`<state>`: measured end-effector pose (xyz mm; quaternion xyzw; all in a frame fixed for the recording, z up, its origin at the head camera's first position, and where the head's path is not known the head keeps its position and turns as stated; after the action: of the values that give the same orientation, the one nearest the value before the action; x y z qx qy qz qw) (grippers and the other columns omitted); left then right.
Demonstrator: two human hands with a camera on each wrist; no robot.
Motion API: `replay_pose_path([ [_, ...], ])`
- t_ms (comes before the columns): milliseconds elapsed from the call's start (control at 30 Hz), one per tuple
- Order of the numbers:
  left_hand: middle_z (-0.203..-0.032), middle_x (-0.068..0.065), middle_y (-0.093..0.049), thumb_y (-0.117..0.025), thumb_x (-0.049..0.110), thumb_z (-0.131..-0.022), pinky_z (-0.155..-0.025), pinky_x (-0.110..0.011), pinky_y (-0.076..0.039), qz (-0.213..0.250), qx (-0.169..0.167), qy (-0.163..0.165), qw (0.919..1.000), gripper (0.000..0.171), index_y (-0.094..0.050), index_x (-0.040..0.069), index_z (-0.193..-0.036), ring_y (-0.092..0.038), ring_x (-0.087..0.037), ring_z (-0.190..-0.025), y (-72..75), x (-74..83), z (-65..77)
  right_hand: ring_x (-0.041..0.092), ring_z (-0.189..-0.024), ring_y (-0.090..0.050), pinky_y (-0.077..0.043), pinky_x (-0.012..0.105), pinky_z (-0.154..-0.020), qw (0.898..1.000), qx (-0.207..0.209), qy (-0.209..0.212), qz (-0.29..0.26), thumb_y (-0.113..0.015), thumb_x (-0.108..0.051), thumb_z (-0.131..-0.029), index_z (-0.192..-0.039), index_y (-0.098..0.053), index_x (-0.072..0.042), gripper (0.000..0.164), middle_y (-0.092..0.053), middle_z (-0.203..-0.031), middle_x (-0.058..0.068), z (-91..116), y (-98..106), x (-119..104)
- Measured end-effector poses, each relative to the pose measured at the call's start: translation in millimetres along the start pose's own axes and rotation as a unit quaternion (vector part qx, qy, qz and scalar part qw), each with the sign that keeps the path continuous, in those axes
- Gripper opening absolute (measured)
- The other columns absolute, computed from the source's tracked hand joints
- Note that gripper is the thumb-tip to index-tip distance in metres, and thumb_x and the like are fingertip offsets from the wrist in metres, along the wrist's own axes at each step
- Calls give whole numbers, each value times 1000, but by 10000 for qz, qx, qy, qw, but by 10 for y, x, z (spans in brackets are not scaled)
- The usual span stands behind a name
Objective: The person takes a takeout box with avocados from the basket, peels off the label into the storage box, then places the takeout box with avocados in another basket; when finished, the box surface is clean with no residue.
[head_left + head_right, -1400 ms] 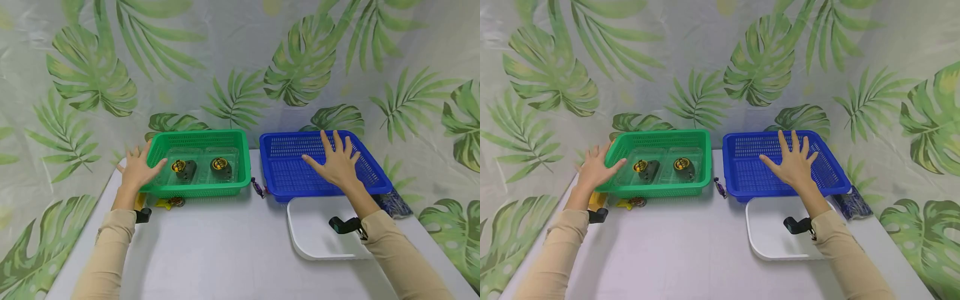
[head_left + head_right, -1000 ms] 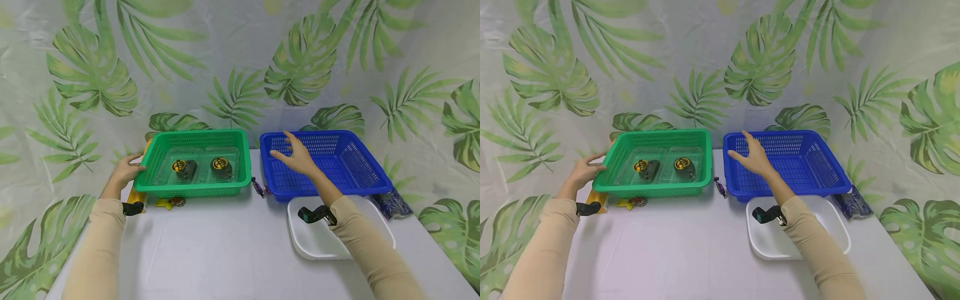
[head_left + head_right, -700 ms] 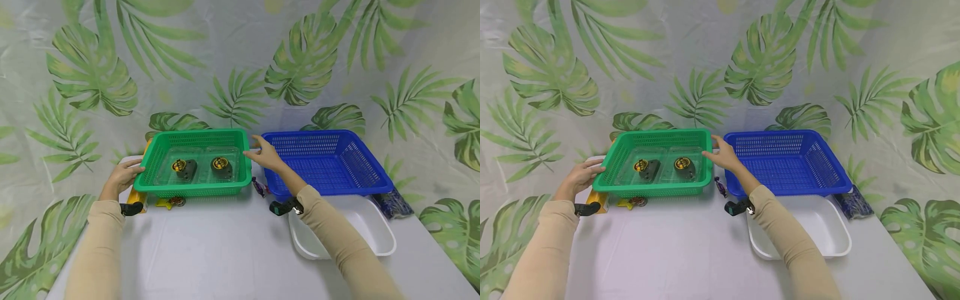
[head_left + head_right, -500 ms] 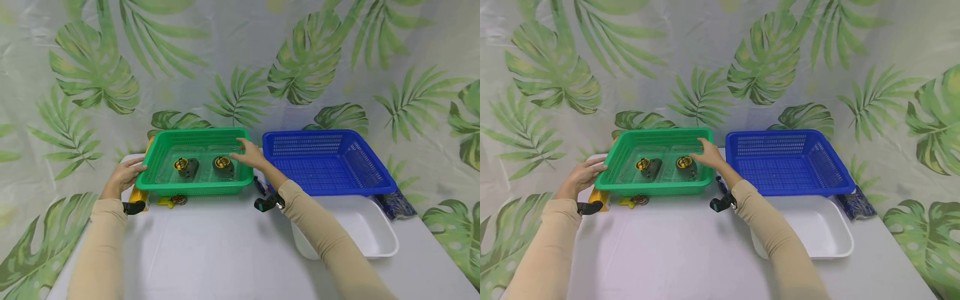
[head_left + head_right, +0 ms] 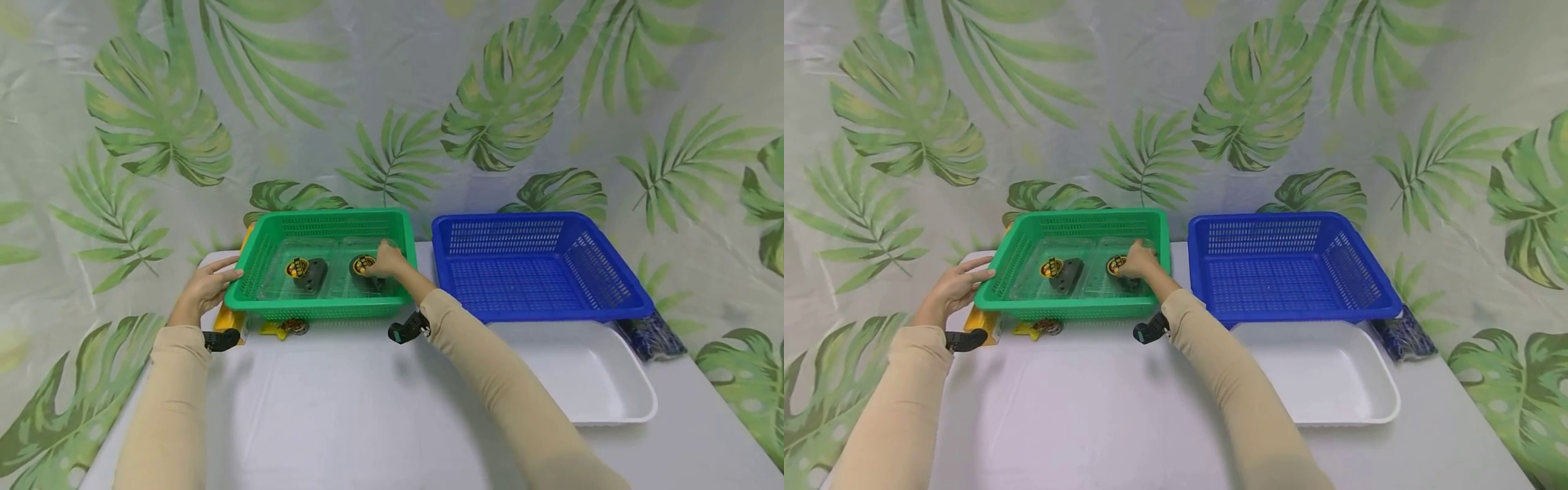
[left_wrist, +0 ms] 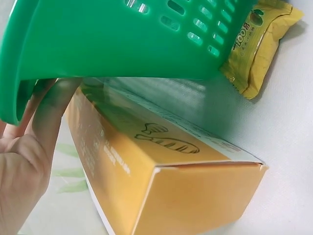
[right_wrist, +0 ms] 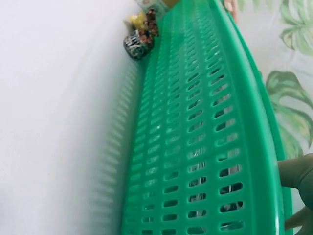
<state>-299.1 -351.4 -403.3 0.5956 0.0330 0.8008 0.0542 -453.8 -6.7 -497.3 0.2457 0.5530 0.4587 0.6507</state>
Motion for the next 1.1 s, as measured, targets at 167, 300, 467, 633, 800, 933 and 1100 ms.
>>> replay_pose_path([
  [167,-88,9,-60,-56,15,-95,-57,-16,-50,-42,66,60,10000,68,-18,10,-151,-61,-1,-69,8,7,1,36,-126,-41,-51,46,-76,9990,174,-335,-251,-79,-56,-65,-151,11,-11,132,-39,-142,18,-324,-237,130],
  [300,-88,9,-59,-55,14,-96,-59,-15,-51,-143,46,44,9999,67,-17,10,-151,-61,0,-69,6,14,0,34,-109,-53,-54,43,-66,9897,204,-571,-1294,-75,-39,-79,-152,0,-7,110,-45,-137,21,457,152,-239],
  [467,-92,9,-57,-54,13,-96,-67,-18,-54,-113,-1,24,9999,67,-16,9,-152,-64,-1,-77,0,19,-2,18,-74,-39,-42,36,-61,9375,-142,-867,-3368,-64,-16,-91,-151,-9,-10,81,-29,-146,16,1211,633,-561],
  [633,-99,3,-53,-54,14,-96,-69,-18,-54,-158,85,70,9998,66,-18,10,-151,-63,-1,-77,-8,20,12,15,-66,-32,-39,31,-60,9133,-333,-722,-3994,-59,-12,-93,-152,-8,-10,78,-27,-148,14,1408,817,-571],
  [800,-104,0,-50,-54,15,-96,-70,-18,-54,-226,149,88,9996,66,-19,10,-151,-62,0,-77,-20,20,19,16,-64,-35,-42,30,-60,8874,-332,-330,-4586,-57,-9,-93,-152,-10,-10,75,-40,-137,15,1557,933,-545],
  [933,-96,6,-54,-54,14,-96,-68,-17,-54,-135,128,63,9998,66,-19,10,-151,-63,0,-76,-15,20,19,15,-61,-34,-41,30,-59,8725,-472,22,-4863,-57,-10,-94,-152,-10,-12,75,-48,-128,12,1735,1013,-536],
  [1100,-89,10,-58,-55,14,-96,-61,-17,-53,-90,122,67,9999,66,-19,11,-151,-63,-1,-72,-4,16,24,14,-66,-39,-42,29,-61,8583,-714,328,-5071,-52,-11,-96,-152,-9,-12,71,-40,-139,14,2009,1080,-488],
])
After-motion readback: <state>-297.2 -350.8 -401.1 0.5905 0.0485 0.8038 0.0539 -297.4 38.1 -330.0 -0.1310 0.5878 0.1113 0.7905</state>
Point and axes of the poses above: each hand's wrist, its own z-axis away from the middle knuckle, its own y-axis out of the back of the hand, x = y × z, the point moved 2 cm from there along -z, towards the middle knuckle
